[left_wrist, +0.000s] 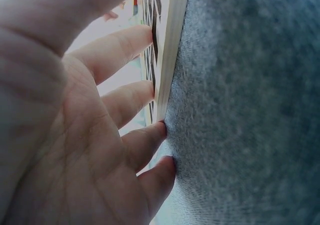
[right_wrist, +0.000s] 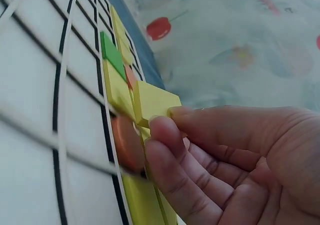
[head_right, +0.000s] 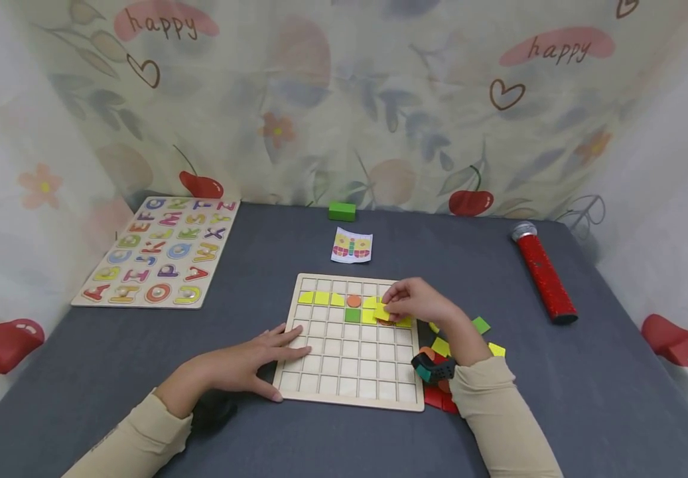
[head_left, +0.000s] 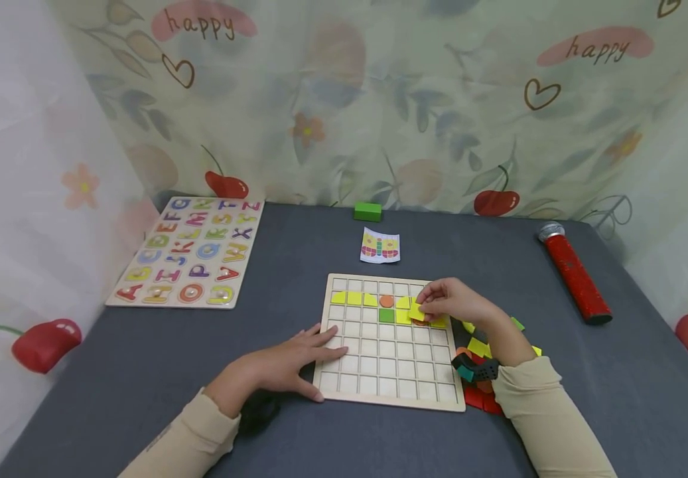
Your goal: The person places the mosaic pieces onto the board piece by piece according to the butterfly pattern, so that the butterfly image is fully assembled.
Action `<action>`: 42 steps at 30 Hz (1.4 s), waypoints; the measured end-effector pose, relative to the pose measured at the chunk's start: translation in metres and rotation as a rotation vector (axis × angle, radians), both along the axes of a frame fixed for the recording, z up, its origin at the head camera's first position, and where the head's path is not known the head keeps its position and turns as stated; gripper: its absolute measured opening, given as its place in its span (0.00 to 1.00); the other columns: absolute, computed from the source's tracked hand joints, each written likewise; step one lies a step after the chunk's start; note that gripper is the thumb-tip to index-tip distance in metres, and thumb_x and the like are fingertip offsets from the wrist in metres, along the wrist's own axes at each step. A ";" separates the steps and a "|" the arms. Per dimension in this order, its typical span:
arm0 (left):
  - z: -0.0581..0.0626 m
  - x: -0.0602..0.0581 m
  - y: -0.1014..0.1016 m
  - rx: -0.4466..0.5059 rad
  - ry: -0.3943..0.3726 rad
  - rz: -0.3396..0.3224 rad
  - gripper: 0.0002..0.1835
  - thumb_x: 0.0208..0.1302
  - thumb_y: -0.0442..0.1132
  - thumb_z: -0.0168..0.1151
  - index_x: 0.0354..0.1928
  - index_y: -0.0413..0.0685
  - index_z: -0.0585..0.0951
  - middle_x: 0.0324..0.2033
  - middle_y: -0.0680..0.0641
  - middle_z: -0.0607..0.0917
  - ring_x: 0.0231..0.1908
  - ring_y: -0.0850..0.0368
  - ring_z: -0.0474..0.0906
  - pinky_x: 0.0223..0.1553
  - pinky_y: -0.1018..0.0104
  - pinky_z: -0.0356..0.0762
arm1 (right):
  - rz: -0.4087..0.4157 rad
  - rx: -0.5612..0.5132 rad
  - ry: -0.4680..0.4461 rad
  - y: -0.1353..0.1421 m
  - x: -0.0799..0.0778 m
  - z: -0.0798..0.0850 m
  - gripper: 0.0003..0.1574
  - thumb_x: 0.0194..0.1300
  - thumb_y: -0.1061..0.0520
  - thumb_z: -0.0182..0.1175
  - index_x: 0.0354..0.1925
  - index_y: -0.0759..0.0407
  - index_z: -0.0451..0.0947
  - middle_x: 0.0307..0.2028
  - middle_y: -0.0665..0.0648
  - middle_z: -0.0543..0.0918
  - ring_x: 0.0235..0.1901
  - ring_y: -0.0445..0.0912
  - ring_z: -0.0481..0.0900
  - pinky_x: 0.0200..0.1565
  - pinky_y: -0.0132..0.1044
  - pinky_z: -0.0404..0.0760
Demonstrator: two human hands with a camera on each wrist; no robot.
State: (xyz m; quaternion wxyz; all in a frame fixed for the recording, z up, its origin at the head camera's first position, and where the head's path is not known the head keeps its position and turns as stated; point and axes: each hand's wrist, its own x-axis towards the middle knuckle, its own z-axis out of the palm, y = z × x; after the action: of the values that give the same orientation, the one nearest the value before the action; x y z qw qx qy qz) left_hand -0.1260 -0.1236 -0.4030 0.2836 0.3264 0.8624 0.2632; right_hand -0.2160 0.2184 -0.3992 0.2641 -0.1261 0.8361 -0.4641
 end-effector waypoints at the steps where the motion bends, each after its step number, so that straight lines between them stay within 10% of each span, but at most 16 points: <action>1: 0.000 0.000 0.000 0.000 0.001 -0.001 0.42 0.52 0.50 0.69 0.69 0.58 0.62 0.73 0.48 0.47 0.73 0.44 0.34 0.69 0.41 0.43 | 0.006 -0.013 -0.005 -0.004 -0.001 0.000 0.15 0.64 0.60 0.58 0.44 0.71 0.75 0.31 0.56 0.81 0.29 0.43 0.80 0.37 0.34 0.82; 22: -0.001 -0.001 0.000 -0.016 0.002 -0.012 0.42 0.53 0.52 0.67 0.70 0.60 0.61 0.74 0.49 0.47 0.73 0.44 0.34 0.69 0.41 0.43 | 0.041 -0.035 0.109 -0.077 -0.006 -0.008 0.08 0.57 0.62 0.64 0.34 0.68 0.81 0.25 0.55 0.83 0.24 0.42 0.78 0.32 0.33 0.81; 42: 0.001 0.000 0.001 -0.013 -0.001 -0.004 0.42 0.53 0.50 0.68 0.69 0.59 0.61 0.73 0.48 0.47 0.73 0.43 0.34 0.69 0.41 0.44 | 0.017 0.101 0.244 -0.061 0.007 0.003 0.08 0.57 0.59 0.65 0.35 0.62 0.83 0.33 0.56 0.84 0.27 0.42 0.74 0.32 0.33 0.75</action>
State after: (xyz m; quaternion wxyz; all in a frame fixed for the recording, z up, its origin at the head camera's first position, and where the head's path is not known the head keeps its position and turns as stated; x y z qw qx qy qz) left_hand -0.1258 -0.1231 -0.4017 0.2864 0.3260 0.8634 0.2574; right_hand -0.2095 0.1575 -0.3963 0.1703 -0.1752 0.8831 -0.4005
